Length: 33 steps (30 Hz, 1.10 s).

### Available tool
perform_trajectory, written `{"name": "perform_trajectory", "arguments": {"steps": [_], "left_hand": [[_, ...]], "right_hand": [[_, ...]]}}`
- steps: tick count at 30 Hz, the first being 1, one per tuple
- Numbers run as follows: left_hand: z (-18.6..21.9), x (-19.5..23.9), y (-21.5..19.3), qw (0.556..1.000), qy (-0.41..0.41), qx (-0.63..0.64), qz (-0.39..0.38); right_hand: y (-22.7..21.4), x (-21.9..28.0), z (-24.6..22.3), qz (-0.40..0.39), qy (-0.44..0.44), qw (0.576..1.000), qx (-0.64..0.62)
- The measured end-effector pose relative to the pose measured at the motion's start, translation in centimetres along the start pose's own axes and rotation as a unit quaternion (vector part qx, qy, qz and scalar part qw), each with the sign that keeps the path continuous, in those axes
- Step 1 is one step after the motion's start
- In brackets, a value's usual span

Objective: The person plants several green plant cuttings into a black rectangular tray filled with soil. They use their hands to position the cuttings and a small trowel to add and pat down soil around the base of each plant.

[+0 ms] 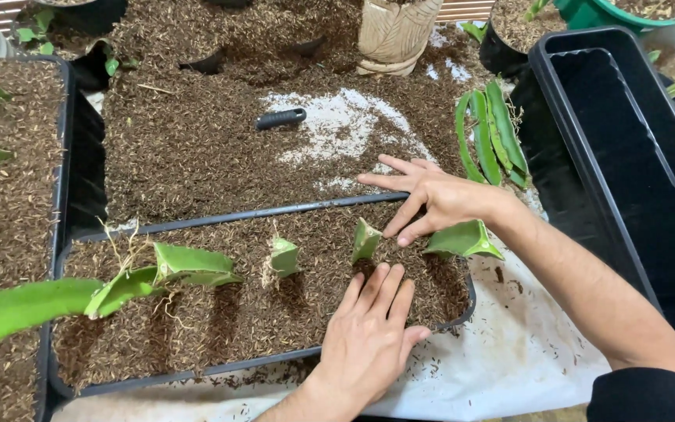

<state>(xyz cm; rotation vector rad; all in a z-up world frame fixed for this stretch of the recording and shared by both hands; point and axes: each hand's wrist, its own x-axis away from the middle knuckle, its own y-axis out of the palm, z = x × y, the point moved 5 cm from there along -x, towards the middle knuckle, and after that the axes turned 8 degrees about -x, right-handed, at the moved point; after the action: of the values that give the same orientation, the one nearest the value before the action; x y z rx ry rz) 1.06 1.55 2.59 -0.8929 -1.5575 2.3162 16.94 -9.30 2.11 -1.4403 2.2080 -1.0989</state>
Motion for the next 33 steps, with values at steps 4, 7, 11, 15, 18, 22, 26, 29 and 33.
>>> {"name": "perform_trajectory", "arguments": {"steps": [4, 7, 11, 15, 18, 22, 26, 29, 33], "left_hand": [[0.0, -1.2, -1.3, 0.998, 0.016, 0.045, 0.028], [0.2, -2.2, -1.8, 0.995, 0.041, 0.083, 0.036], [0.0, -3.0, 0.2, 0.997, 0.027, 0.076, -0.008], [-0.1, -3.6, 1.0, 1.000, 0.011, 0.027, 0.011], [-0.1, -3.6, 1.7, 0.999, 0.005, 0.040, -0.033], [0.1, -3.4, 0.6, 0.998, 0.034, 0.040, -0.044], [0.0, -3.2, 0.9, 0.997, 0.023, 0.062, -0.024], [-0.2, -3.5, 2.0, 0.998, 0.021, 0.051, -0.022], [0.0, -3.4, 2.6, 0.998, 0.026, 0.022, -0.048]], "right_hand": [[-0.7, 1.1, -0.2, 0.022, -0.047, 0.999, -0.006], [-1.8, 3.5, -0.4, 0.092, -0.069, 0.981, -0.154], [-0.2, 5.4, 0.4, 0.087, 0.016, 0.977, -0.194], [1.2, 6.2, 2.2, 0.151, 0.021, 0.975, -0.160], [1.0, 6.3, 0.9, 0.162, 0.010, 0.982, -0.100], [0.5, 8.0, -1.9, 0.195, 0.013, 0.971, -0.138], [2.6, 8.8, -2.8, 0.308, 0.044, 0.947, -0.075], [4.0, 9.0, -2.4, 0.385, 0.088, 0.915, -0.076], [4.6, 9.3, -2.3, 0.387, 0.117, 0.915, 0.011]]}}
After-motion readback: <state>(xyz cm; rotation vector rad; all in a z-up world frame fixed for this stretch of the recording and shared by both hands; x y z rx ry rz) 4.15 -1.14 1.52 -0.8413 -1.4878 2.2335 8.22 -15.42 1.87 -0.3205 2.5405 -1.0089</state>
